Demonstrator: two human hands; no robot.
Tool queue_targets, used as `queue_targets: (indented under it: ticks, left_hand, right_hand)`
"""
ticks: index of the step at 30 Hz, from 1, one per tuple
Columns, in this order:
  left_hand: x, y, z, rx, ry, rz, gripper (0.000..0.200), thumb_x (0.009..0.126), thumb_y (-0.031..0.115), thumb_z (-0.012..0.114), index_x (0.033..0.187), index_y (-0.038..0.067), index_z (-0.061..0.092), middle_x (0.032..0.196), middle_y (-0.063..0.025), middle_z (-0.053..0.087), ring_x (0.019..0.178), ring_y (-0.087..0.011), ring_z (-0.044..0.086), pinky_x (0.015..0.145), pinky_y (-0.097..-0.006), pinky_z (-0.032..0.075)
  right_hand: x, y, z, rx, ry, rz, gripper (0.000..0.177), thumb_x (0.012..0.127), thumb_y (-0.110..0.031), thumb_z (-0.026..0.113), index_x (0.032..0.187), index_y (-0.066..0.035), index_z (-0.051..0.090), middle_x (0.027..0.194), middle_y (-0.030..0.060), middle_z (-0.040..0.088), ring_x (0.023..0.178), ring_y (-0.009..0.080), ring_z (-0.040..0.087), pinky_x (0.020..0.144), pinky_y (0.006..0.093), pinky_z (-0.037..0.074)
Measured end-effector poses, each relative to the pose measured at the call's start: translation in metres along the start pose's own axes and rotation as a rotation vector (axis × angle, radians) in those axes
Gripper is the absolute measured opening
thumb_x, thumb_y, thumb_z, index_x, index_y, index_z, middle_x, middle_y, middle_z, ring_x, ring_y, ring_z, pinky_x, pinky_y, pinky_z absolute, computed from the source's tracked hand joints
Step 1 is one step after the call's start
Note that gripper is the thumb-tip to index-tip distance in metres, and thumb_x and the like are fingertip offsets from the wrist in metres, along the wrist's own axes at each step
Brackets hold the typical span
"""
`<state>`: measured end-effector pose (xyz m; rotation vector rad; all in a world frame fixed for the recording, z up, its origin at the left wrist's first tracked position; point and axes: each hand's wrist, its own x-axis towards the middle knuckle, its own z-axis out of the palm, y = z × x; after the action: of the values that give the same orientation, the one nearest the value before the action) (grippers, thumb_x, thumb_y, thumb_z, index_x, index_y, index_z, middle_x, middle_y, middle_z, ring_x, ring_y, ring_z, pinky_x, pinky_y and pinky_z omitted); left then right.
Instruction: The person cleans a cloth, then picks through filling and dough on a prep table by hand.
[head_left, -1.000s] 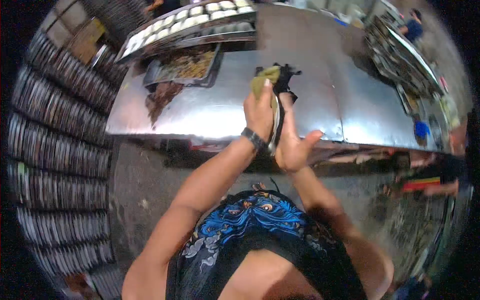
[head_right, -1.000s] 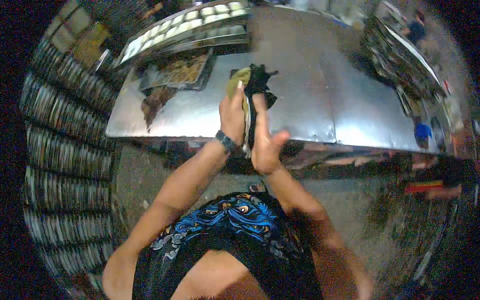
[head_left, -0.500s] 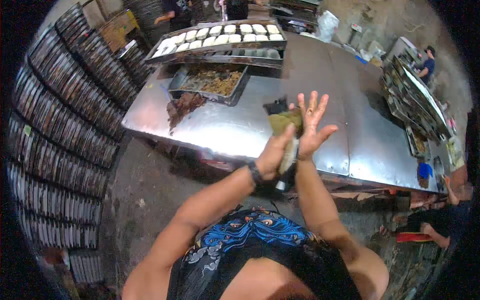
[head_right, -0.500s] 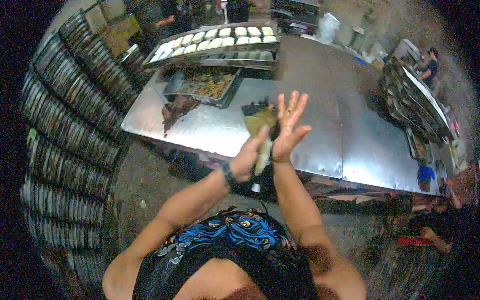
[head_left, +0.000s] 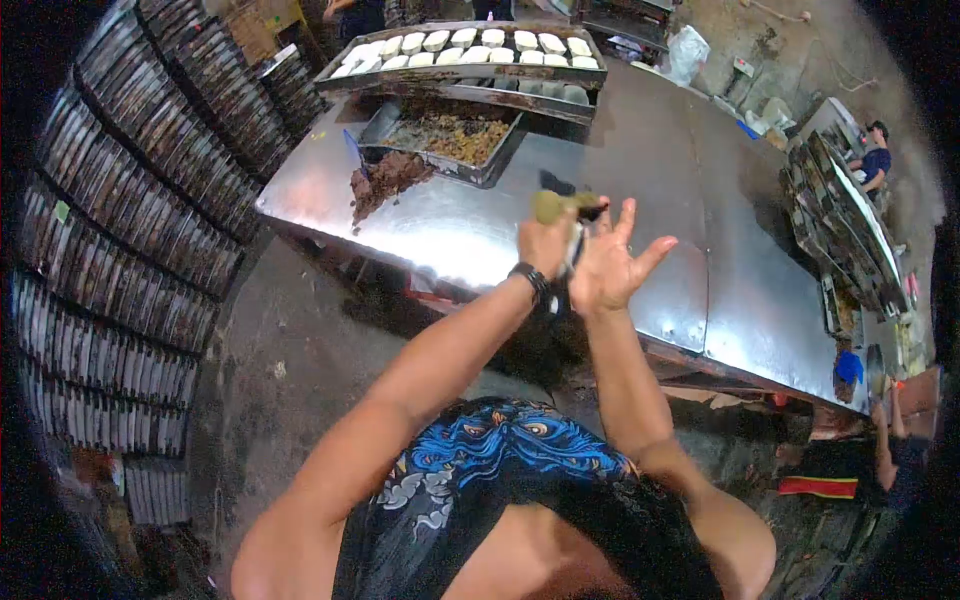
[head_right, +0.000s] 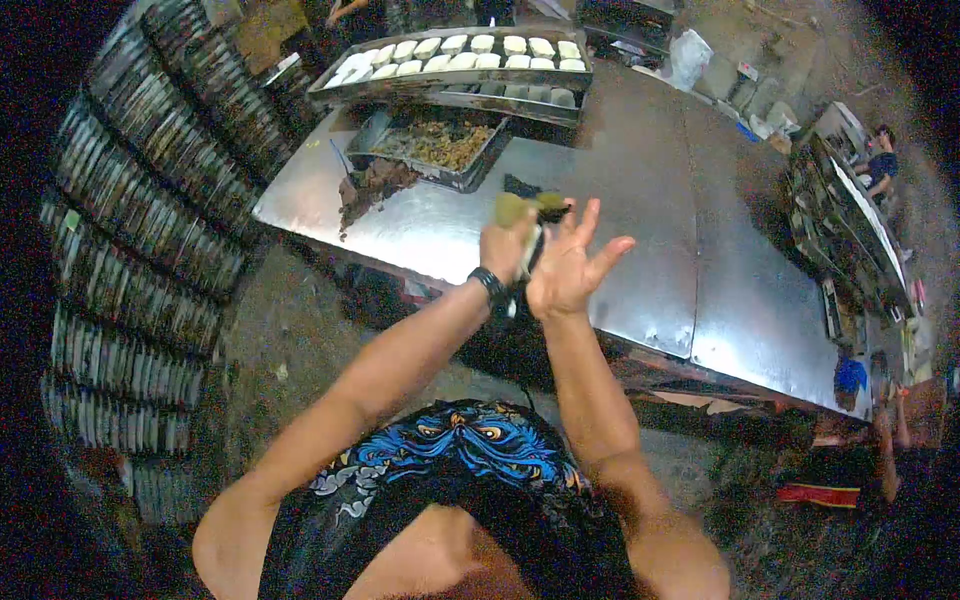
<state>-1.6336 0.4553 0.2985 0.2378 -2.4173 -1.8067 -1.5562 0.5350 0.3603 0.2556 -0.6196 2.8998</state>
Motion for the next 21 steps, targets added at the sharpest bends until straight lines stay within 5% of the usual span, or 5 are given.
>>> queue_targets:
  ticks: [2, 3, 8, 15, 21]
  left_hand:
    - [0.025, 0.009, -0.014, -0.229, 0.152, -0.184, 0.038, 0.082, 0.033, 0.057, 0.098, 0.0, 0.061, 0.083, -0.0115, 0.063, 0.074, -0.0204, 0.061, 0.064, -0.0319, 0.047]
    - [0.028, 0.028, -0.042, -0.61, 0.208, -0.325, 0.04, 0.083, 0.037, 0.056, 0.098, 0.0, 0.06, 0.08, -0.0091, 0.062, 0.072, -0.0188, 0.059, 0.063, -0.0317, 0.046]
    - [0.0, 0.039, -0.087, -0.806, -0.217, -0.113, 0.053, 0.087, 0.053, 0.045, 0.097, 0.003, 0.059, 0.081, -0.002, 0.057, 0.071, -0.0086, 0.049, 0.064, -0.0244, 0.041]
    - [-0.068, 0.074, -0.052, -0.451, -0.197, 0.5, 0.037, 0.088, 0.033, 0.051, 0.104, 0.0, 0.053, 0.094, -0.0104, 0.061, 0.088, -0.0192, 0.057, 0.077, -0.0306, 0.045]
    - [-0.063, 0.063, -0.05, -0.077, -0.109, 0.431, 0.026, 0.087, 0.026, 0.054, 0.096, 0.003, 0.06, 0.087, -0.0138, 0.064, 0.078, -0.0246, 0.061, 0.068, -0.0326, 0.046]
  right_hand:
    - [-0.025, -0.001, 0.012, 0.195, -0.26, 0.117, 0.093, 0.068, -0.082, 0.03, 0.139, -0.024, 0.02, 0.138, 0.0062, 0.033, 0.123, 0.0408, 0.032, 0.101, 0.0507, 0.028]
    - [-0.041, -0.008, 0.04, 0.076, -0.315, 0.165, 0.095, 0.066, -0.084, 0.024, 0.142, -0.029, 0.006, 0.146, 0.0019, 0.015, 0.126, 0.0371, 0.03, 0.101, 0.0459, 0.029]
    - [-0.013, -0.029, 0.049, -0.28, -0.222, -0.173, 0.096, 0.068, -0.084, 0.021, 0.142, -0.025, 0.004, 0.145, 0.012, 0.017, 0.132, 0.0339, 0.019, 0.107, 0.047, 0.01]
    - [0.0, 0.017, 0.026, -0.465, -0.321, -0.177, 0.087, 0.076, -0.075, 0.027, 0.142, -0.026, -0.003, 0.145, 0.0115, 0.015, 0.132, 0.0238, 0.017, 0.108, 0.0368, 0.01]
    - [-0.013, 0.023, 0.016, -0.489, -0.201, -0.079, 0.093, 0.075, -0.077, 0.023, 0.142, -0.018, -0.003, 0.142, 0.0069, 0.019, 0.129, 0.0237, 0.021, 0.108, 0.0365, 0.014]
